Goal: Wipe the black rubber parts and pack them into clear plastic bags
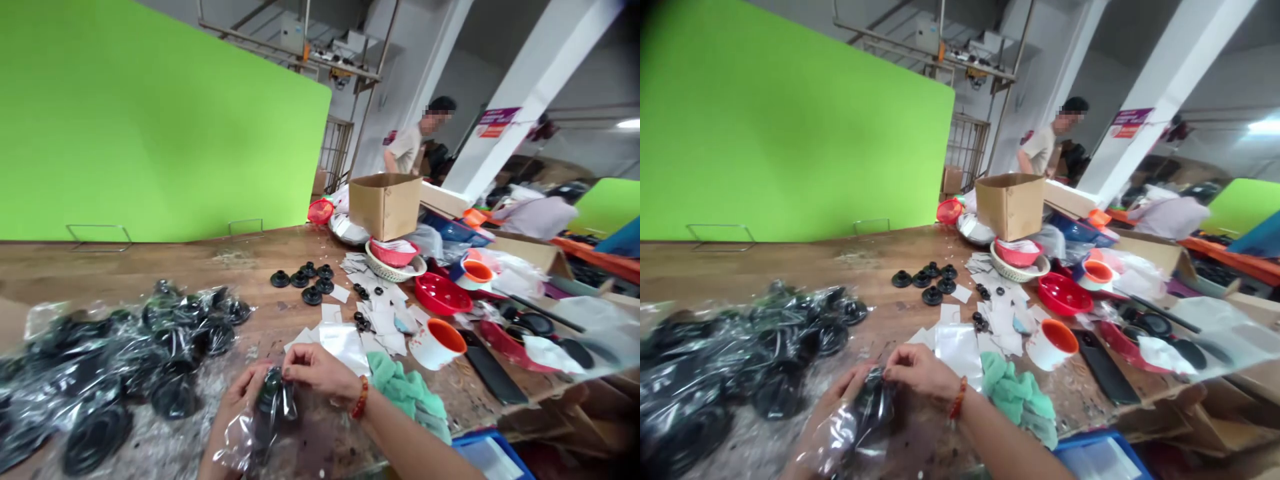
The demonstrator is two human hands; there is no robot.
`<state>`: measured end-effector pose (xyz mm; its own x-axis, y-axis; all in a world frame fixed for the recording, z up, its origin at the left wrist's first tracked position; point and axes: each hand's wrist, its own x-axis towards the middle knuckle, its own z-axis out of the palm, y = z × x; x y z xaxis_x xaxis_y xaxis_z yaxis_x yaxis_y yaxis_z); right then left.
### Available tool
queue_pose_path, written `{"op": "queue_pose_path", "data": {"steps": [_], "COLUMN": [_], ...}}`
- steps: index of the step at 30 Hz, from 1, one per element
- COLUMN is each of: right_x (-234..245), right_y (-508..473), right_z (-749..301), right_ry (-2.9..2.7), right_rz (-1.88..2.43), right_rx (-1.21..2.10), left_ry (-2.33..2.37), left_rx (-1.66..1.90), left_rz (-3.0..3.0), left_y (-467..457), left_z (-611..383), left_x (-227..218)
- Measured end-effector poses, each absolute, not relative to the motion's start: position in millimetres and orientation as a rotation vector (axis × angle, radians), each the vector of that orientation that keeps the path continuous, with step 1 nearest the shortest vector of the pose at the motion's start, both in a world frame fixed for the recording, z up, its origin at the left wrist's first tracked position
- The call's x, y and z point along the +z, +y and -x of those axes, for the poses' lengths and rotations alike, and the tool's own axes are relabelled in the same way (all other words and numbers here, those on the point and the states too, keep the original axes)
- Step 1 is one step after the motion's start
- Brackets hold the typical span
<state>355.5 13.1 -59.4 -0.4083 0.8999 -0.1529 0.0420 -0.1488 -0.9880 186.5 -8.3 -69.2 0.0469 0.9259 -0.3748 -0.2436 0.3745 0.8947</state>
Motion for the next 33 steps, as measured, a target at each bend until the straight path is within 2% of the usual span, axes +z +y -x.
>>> {"op": "queue_pose_path", "data": {"steps": [3, 7, 8, 11, 14, 17, 19, 24, 28, 30, 33], "right_x": [-62.7, -60.0, -58.0, -48.3, -34.9, -23.7, -18.5, -7.0, -16.5, -30.4, -50.2], "right_y": [14.5, 10.4, 9.4, 9.6, 13.3, 19.0, 23.2, 33.3, 55.5, 74.6, 106.8], "right_z": [-351.8, -341.2, -339.9, -342.9, -353.9, -363.3, -365.3, -359.4, -351.5, -347.5, -348.9], "right_ry": [-1.397, -1.625, -1.659, -1.698, -1.858, -2.060, -2.114, -2.365, -2.303, -2.255, -2.149], "right_rz": [1.150, 1.262, 1.270, 1.200, 0.956, 0.783, 0.839, 0.838, 0.776, 1.046, 1.563], "right_rx": [1.657, 1.168, 1.132, 1.447, 1.697, 1.748, 1.763, 1.483, 1.596, 1.356, 0.708], "left_ry": [1.110, 1.010, 0.996, 0.918, 0.816, 0.896, 1.024, 0.993, 1.303, 1.465, 1.653], "left_rx": [1.055, 1.187, 1.186, 1.051, 0.768, 0.671, 0.740, 0.716, 0.644, 0.697, 0.785], "left_rz": [-0.586, -0.358, -0.339, -0.505, -1.029, -1.554, -1.731, -1.801, -1.825, -1.881, -2.004], "left_y": [-8.1, -5.3, -4.8, -3.9, -1.4, 1.8, 1.8, -1.9, 4.5, 9.9, 16.3], "left_z": [-188.3, -188.1, -186.3, -175.0, -157.7, -143.1, -138.4, -138.4, -134.9, -130.4, -121.9], "left_x": [-75.2, -83.5, -83.9, -78.0, -60.1, -37.2, -25.1, -18.2, -30.4, -38.5, -49.2]}}
